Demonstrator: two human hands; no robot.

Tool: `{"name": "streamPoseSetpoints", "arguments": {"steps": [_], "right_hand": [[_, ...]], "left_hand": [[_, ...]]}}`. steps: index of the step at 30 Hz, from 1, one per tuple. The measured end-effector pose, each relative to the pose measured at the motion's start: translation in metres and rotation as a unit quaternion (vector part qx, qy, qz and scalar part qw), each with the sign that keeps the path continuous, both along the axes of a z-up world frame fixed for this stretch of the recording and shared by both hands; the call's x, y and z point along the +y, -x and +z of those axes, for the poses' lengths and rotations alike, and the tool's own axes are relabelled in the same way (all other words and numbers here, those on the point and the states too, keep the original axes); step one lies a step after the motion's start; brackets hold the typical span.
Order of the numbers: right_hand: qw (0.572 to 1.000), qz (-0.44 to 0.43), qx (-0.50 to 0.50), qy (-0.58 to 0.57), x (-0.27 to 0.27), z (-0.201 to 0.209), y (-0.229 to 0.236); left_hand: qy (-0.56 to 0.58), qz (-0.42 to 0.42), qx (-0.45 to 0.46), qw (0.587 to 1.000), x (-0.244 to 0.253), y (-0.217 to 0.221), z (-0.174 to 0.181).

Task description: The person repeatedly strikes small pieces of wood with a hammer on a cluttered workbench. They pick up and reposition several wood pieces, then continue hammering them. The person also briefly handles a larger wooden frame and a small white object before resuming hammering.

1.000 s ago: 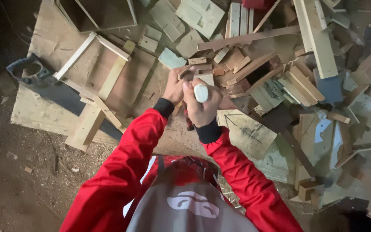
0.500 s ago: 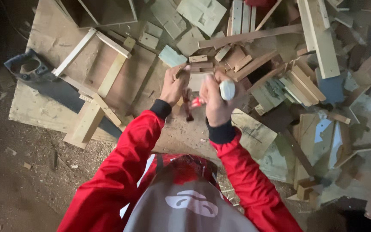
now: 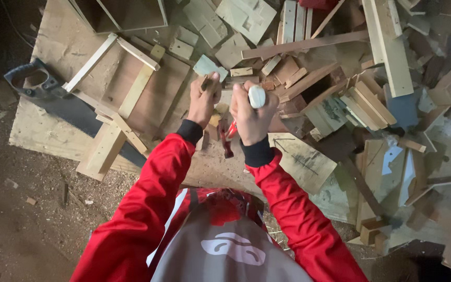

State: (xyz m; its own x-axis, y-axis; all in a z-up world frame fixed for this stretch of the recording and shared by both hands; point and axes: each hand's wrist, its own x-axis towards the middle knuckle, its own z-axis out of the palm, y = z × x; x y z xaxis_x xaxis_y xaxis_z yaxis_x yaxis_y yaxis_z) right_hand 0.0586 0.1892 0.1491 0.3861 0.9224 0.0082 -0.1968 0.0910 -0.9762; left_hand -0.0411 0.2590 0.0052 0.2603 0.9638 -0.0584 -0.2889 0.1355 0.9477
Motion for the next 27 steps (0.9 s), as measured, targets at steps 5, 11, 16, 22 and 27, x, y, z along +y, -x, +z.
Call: {"name": "streamPoseSetpoints", "arguments": {"steps": [5, 11, 16, 22, 27], "right_hand": [[1.0, 0.003, -0.01, 0.025, 0.017, 0.001, 0.002], [1.0, 0.016, 0.013, 0.01, 0.028, 0.008, -0.008], [0.998, 0.017, 0.005, -0.06, -0.006, -0.003, -0.009], [0.989, 0.061, -0.002, -0.131, -0.048, -0.005, 0.001], [0.973, 0.225, -0.016, -0.041, -0.061, 0.027, -0.012]], "left_hand": [[0.019, -0.029, -0.003, 0.999, -0.012, -0.003, -0.001], [-0.095, -0.055, 0.043, 0.993, -0.027, -0.008, 0.003], [0.005, -0.034, 0.058, 0.998, -0.023, -0.005, 0.012], [-0.033, -0.018, 0.138, 0.99, -0.023, 0.001, 0.015], [-0.14, 0.04, 0.168, 0.975, -0.023, -0.006, 0.011]]}}
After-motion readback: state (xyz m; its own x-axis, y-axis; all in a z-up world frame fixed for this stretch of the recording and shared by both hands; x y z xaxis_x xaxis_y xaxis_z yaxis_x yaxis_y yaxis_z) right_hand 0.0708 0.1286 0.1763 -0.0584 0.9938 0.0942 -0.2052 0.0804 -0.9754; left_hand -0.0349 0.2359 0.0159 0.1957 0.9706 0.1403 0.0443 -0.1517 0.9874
